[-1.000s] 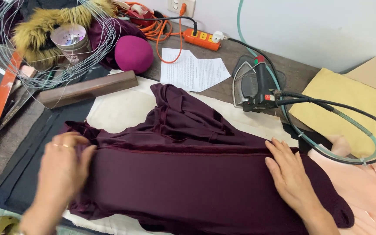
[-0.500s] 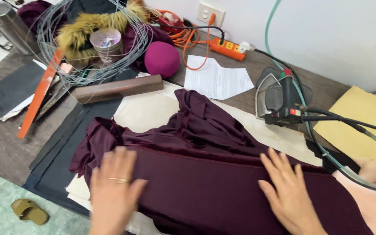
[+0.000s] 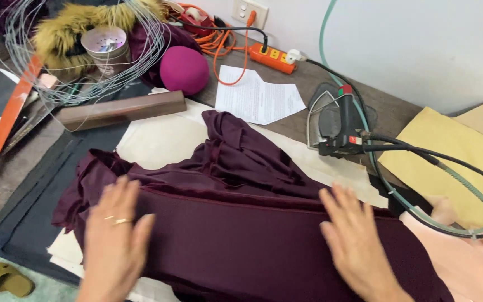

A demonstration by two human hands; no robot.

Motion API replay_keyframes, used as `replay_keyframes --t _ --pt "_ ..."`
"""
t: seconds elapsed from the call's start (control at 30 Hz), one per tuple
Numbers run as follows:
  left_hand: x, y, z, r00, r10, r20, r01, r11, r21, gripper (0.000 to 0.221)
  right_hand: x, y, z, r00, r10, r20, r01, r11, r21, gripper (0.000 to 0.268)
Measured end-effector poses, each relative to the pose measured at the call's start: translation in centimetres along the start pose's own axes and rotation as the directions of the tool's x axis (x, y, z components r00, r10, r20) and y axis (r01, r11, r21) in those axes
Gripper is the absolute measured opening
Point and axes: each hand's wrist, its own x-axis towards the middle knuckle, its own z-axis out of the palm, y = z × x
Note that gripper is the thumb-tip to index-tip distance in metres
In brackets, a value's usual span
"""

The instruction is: Ironing a dark purple garment on a pressing table in a sewing factory.

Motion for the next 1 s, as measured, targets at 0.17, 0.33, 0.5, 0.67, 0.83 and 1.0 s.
replay_keyframes --t 0.17,0.33,0.5,0.67,0.83,1.0 --pt "2.3 4.0 2.7 0.989 0.025 0.149 -0.058 0.974 0.221 0.064 -0.8 0.4 1.7 0.976 -0.117 0.186 0.144 0.979 -0.143 0.065" --pt "3.4 2.2 3.1 0.992 -0.076 0.098 0.032 0.919 0.393 0.059 1.2 6.0 -1.0 0.992 -0.079 0.099 0.092 0.987 -0.134 0.062" --pt "3.5 2.2 2.3 0.938 -0.34 0.06 0.305 0.896 0.323 0.052 8.8 14.4 -2.9 0.985 0.164 -0.044 -0.153 0.97 0.19 0.051" --pt "2.6 1.3 3.3 0.889 -0.452 -0.075 0.446 0.815 0.37 0.052 19.9 16.1 -2.2 0.826 0.519 0.219 -0.563 0.778 0.281 0.062" --pt "3.0 2.8 2.5 0.859 -0.506 -0.079 0.499 0.793 0.351 0.052 27.2 23.2 4.1 0.674 0.564 0.477 -0.73 0.41 0.547 0.04" --pt "3.4 3.4 2.2 0.862 -0.503 -0.057 0.488 0.796 0.357 0.051 29.6 27.6 7.9 0.595 0.544 0.592 -0.711 0.012 0.703 0.046"
